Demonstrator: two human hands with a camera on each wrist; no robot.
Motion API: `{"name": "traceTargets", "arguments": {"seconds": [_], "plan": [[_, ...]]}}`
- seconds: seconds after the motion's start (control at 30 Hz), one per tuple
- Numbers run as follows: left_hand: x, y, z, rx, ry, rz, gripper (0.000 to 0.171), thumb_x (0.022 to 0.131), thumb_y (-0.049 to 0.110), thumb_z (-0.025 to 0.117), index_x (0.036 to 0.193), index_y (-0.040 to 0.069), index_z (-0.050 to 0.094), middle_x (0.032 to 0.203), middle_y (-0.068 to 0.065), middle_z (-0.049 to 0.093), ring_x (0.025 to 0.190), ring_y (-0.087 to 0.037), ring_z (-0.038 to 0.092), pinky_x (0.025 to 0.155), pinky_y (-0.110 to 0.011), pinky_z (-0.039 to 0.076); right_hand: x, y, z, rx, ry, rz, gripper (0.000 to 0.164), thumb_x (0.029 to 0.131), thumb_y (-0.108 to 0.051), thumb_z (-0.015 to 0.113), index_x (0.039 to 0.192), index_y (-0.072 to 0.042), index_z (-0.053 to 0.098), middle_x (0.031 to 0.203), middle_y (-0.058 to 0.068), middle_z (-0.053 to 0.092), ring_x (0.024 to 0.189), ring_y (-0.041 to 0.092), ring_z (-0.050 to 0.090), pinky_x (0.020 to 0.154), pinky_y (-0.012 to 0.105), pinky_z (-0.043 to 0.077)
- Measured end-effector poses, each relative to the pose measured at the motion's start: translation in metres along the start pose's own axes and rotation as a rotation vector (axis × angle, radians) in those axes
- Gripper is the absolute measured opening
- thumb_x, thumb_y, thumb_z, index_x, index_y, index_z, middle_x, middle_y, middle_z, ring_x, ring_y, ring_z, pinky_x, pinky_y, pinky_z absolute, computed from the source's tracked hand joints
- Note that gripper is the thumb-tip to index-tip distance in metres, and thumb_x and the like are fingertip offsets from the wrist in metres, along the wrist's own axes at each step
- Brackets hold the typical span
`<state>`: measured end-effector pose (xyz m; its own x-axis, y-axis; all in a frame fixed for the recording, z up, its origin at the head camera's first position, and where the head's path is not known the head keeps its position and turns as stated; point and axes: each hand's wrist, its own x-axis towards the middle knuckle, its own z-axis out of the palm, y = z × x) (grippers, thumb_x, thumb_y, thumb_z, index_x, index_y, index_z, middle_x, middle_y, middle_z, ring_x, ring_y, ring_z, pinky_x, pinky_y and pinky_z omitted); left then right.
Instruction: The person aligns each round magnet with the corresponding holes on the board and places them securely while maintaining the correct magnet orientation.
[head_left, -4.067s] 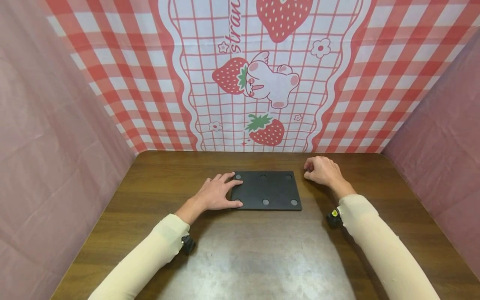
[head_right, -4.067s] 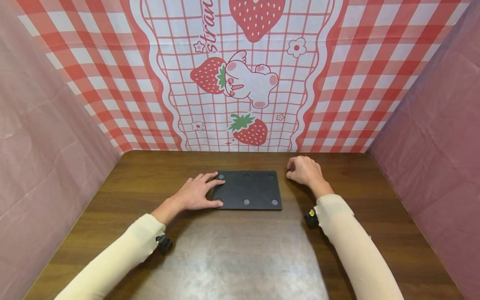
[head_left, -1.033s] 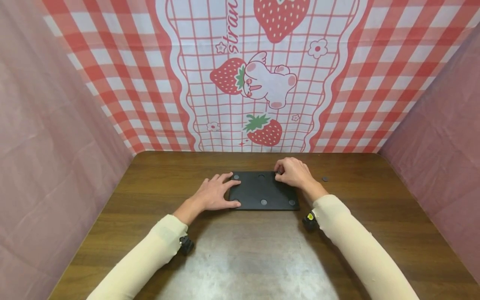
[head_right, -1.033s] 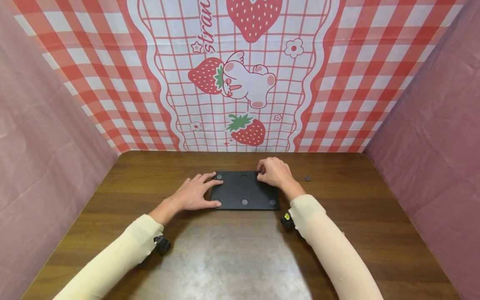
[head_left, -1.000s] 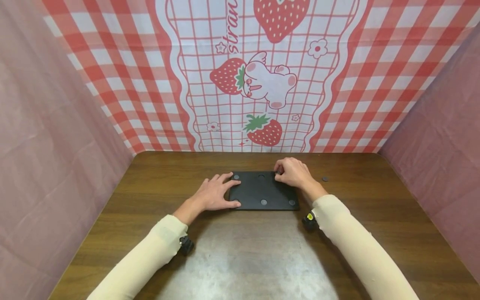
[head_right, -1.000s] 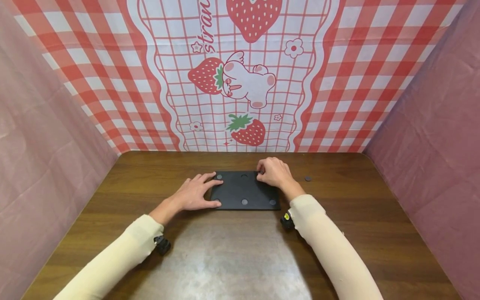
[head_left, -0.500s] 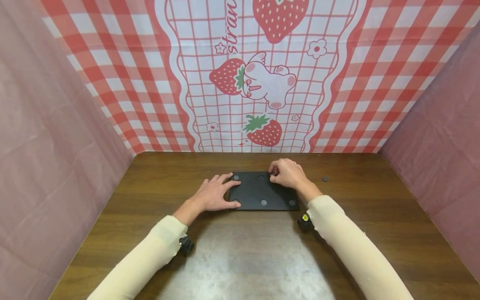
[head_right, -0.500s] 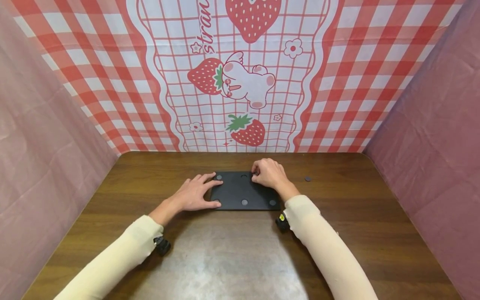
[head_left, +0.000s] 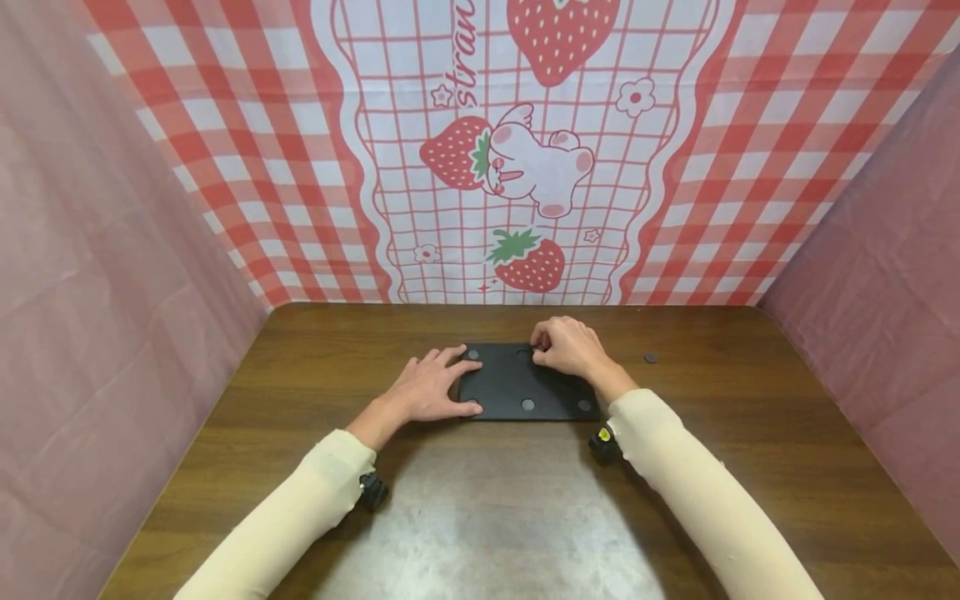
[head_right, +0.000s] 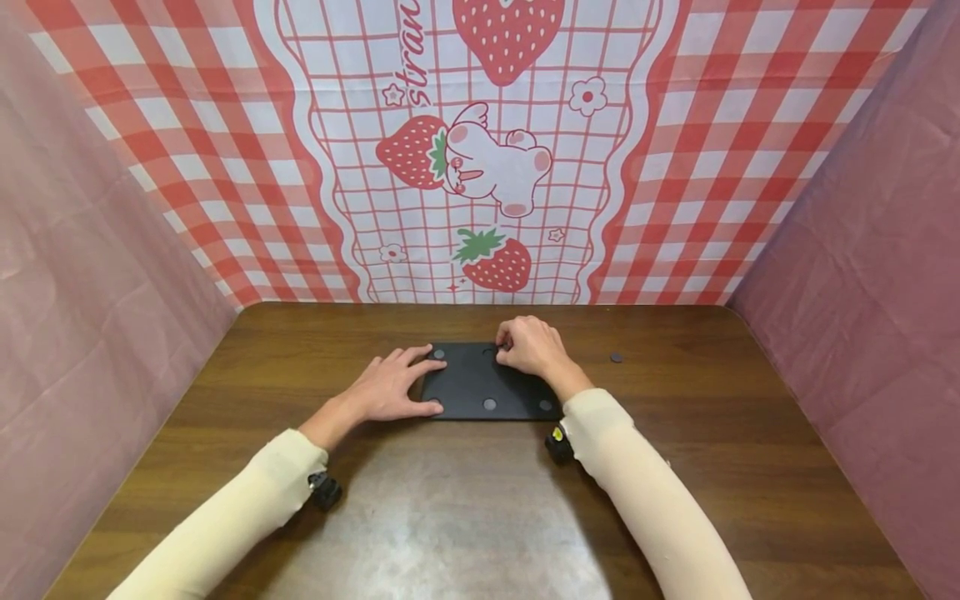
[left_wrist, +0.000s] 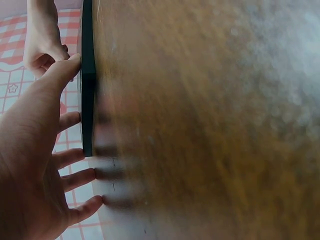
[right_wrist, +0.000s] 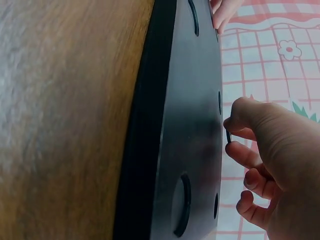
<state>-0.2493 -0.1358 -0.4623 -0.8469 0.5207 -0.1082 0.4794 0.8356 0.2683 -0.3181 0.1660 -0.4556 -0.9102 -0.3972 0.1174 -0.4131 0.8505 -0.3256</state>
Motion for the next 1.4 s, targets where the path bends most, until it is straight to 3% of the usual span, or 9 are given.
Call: {"name": "traceTargets", "arguments": {"seconds": [0.47,1.4], "plan": [[0.001,0.000,0.000,-0.009,-0.018,-0.012,0.082,0.101,0.070,0.071,0.172,0.035,0.048,0.187,-0.011,0.033,0.167,-0.043,0.041,0.126,-0.074,0.040,0.003,-0.009,0.003,0.011,-0.006,-0.001,0.020,0.091,-0.023,0.084,0.109,-0.015,0.085,0.092,0.002,0.075,0.087,0.020,0.067,0.075,0.041,0.054],[0.002,0.000,0.002,-0.014,-0.012,-0.013,0.083,0.101,0.070,0.071,0.172,0.035,0.048,0.187,-0.010,0.033,0.168,-0.042,0.041,0.127,-0.074,0.039,0.005,-0.018,0.010,0.012,-0.037,-0.010,0.021,0.096,-0.023,0.083,0.114,-0.013,0.087,0.100,0.006,0.078,0.095,0.023,0.070,0.084,0.047,0.059]]}}
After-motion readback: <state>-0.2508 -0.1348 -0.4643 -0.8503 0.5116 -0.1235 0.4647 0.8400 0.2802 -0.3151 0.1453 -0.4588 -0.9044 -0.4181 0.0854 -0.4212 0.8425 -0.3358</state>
